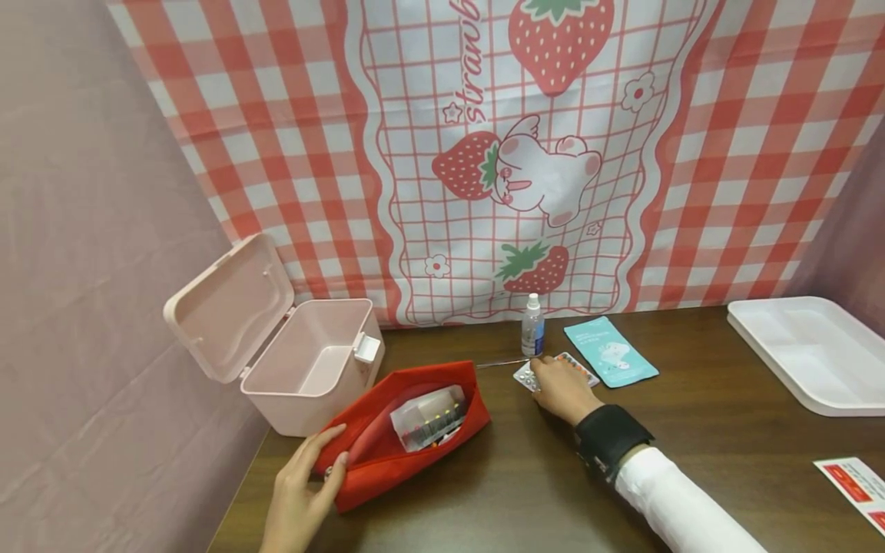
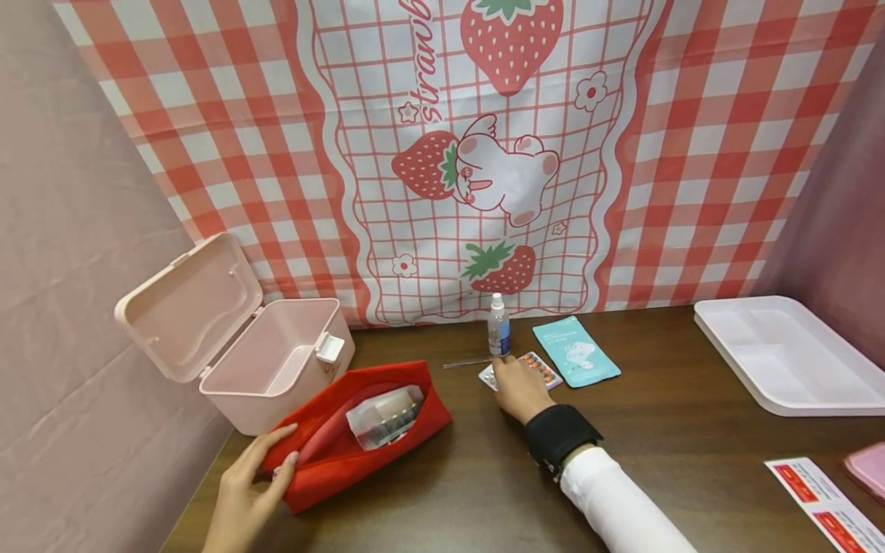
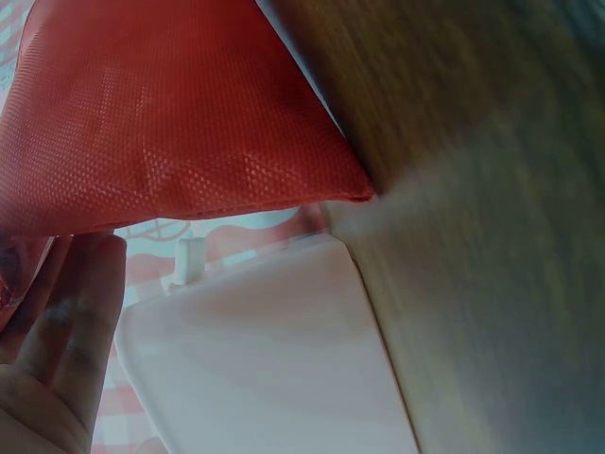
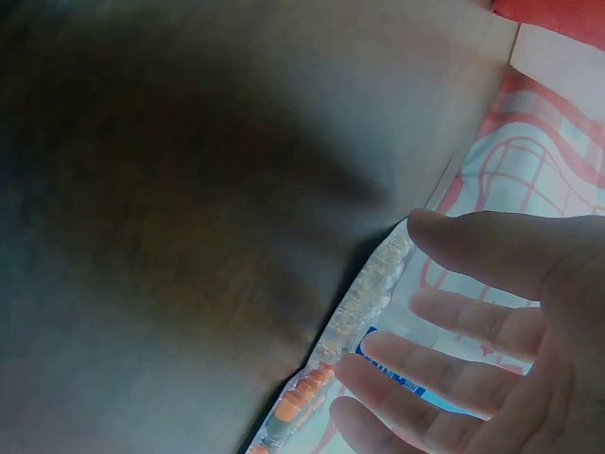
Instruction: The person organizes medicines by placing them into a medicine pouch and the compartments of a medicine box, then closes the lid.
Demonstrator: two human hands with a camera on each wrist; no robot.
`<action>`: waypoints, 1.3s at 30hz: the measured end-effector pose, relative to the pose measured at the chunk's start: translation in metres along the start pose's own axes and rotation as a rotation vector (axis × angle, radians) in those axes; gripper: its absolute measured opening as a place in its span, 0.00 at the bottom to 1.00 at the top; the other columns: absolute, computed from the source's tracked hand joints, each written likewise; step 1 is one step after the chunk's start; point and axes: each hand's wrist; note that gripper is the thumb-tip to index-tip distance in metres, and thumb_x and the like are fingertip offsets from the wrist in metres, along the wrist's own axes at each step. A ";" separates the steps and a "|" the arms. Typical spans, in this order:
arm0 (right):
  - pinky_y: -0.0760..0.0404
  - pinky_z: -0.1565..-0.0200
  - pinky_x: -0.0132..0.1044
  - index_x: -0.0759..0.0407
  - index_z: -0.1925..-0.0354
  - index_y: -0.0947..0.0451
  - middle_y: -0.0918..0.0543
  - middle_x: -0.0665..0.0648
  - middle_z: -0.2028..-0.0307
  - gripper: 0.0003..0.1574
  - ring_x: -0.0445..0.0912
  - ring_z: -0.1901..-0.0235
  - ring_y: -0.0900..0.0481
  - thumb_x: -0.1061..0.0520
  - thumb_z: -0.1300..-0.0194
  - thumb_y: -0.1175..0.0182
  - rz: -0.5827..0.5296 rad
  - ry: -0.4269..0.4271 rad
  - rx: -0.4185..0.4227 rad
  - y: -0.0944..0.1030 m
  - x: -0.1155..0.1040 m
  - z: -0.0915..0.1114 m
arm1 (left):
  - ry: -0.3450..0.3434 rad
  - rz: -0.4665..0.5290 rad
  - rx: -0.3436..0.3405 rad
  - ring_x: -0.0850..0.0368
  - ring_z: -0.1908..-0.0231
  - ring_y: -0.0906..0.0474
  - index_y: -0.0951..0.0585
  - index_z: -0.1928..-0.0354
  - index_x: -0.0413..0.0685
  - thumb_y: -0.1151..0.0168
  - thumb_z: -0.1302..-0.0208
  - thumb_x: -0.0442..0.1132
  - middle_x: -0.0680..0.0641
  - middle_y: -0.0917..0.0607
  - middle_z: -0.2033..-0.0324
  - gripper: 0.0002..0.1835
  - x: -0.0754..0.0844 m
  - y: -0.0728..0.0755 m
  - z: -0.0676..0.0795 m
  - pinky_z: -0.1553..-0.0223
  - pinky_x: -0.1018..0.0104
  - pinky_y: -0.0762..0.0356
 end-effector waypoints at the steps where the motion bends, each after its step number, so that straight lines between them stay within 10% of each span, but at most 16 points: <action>1: 0.25 0.76 0.47 0.63 0.69 0.28 0.21 0.63 0.70 0.17 0.59 0.70 0.22 0.60 0.58 0.32 0.001 -0.002 -0.005 -0.001 0.000 -0.001 | -0.001 0.003 0.000 0.61 0.58 0.23 0.22 0.51 0.40 0.32 0.62 0.21 0.46 0.18 0.62 0.29 0.000 0.000 0.000 0.50 0.85 0.35; 39: 0.27 0.80 0.49 0.63 0.64 0.25 0.19 0.67 0.73 0.13 0.59 0.73 0.20 0.63 0.53 0.42 0.002 -0.098 0.033 0.001 0.003 -0.007 | 0.011 0.003 -0.015 0.59 0.62 0.23 0.22 0.52 0.40 0.33 0.62 0.21 0.46 0.18 0.63 0.28 -0.001 0.002 -0.008 0.54 0.84 0.34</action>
Point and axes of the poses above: each hand's wrist, its own z-axis away from the middle knuckle, its own y-axis out of the back of the hand, x = y × z
